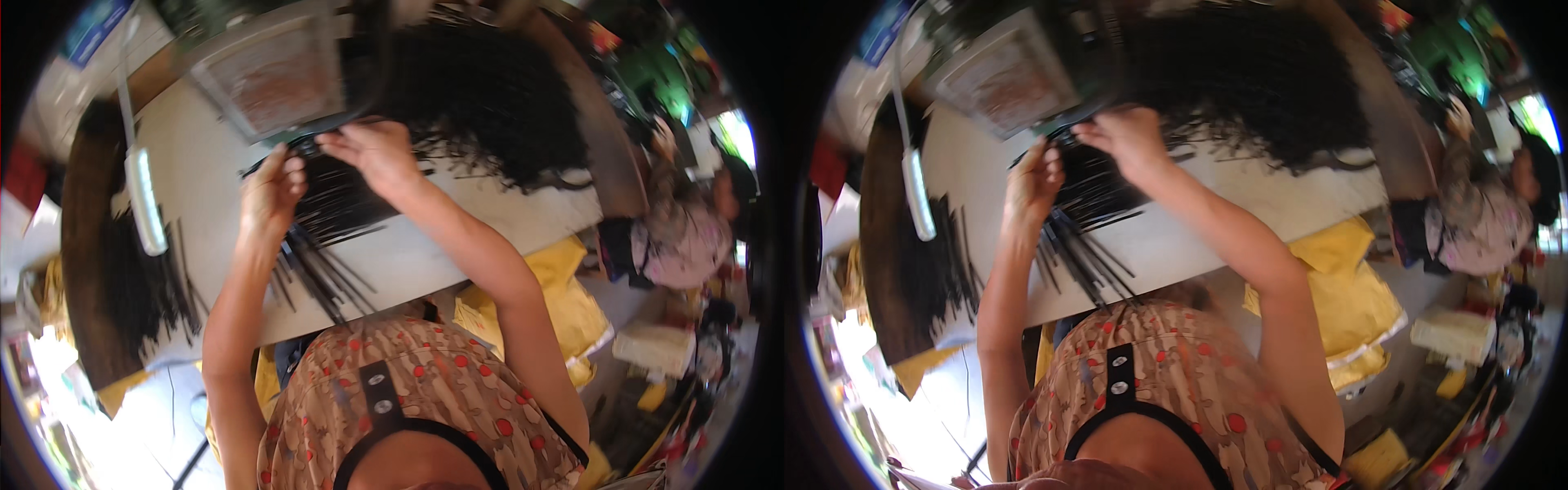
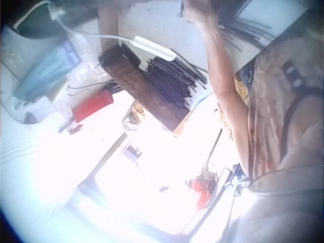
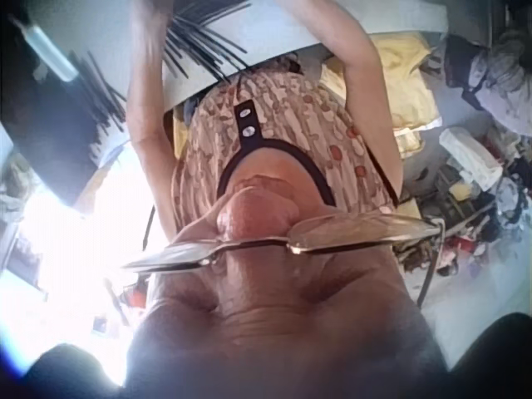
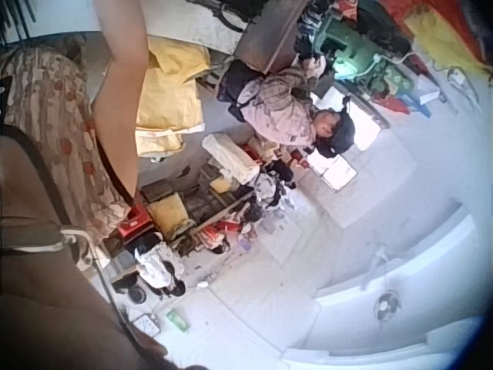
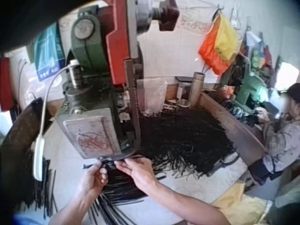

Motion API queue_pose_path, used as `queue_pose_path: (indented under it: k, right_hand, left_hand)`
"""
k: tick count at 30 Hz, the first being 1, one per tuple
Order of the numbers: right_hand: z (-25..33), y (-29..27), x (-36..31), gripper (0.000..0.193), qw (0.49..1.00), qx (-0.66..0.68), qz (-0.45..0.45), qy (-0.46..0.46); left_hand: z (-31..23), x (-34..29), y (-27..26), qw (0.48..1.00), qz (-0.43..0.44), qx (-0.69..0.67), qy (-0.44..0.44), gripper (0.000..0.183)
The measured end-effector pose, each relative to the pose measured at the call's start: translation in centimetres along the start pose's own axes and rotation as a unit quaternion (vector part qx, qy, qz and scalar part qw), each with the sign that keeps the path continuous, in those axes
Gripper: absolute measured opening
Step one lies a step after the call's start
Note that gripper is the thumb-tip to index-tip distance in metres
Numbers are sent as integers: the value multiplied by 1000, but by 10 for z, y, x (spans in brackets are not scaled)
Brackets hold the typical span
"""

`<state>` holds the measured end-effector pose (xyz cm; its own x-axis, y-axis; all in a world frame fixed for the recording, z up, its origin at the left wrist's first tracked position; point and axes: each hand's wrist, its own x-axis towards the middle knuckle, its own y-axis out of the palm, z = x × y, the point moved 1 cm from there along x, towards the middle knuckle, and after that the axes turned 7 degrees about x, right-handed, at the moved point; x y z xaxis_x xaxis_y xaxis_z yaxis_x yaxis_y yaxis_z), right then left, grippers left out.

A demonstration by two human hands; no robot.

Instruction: The person processes small black rods by hand, inserting them into an industrial machine fixture.

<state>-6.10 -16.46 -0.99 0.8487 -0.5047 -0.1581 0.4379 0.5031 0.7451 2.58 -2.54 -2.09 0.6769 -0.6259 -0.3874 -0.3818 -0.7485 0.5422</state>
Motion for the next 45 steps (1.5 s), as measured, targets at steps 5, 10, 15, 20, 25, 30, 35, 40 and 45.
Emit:
queue_pose_path:
  k: [5, 10, 15, 20, 25, 30, 35, 40, 45]
  right_hand:
    - [1, -6, 0, 15, 998, 15, 20, 63]
    - [64, -31, -34, 27, 940, -325, 75, 70]
    - [142, -68, -59, 14, 801, -591, -59, -75]
    - [151, -110, -47, 17, 559, -780, -66, -273]
    - [131, -82, -46, 12, 504, -791, -26, -345]
    - [92, -29, -46, 14, 356, -803, 121, -463]
    - [38, -5, -26, 13, 536, -710, 193, -415]
    - [8, 2, 3, 20, 878, -458, 141, -23]
    - [8, 12, 6, 15, 920, -364, 139, 43]
  left_hand:
    - [-5, -4, -5, 1000, 3, 12, 21, 16]
    - [-15, -4, -6, 999, 13, 52, 1, 14]
    - [-24, -23, 3, 990, 19, 138, 8, 13]
    - [-16, -15, -3, 992, 90, 81, 21, 8]
    - [-16, -23, 6, 993, 17, 117, -14, 10]
    - [-11, -29, 9, 976, 14, 214, 29, 10]
    - [-13, -31, 9, 966, -3, 254, 40, 10]
    - [-15, -33, 11, 963, -31, 263, 41, 23]
    - [-18, -35, 12, 967, -13, 249, 45, 30]
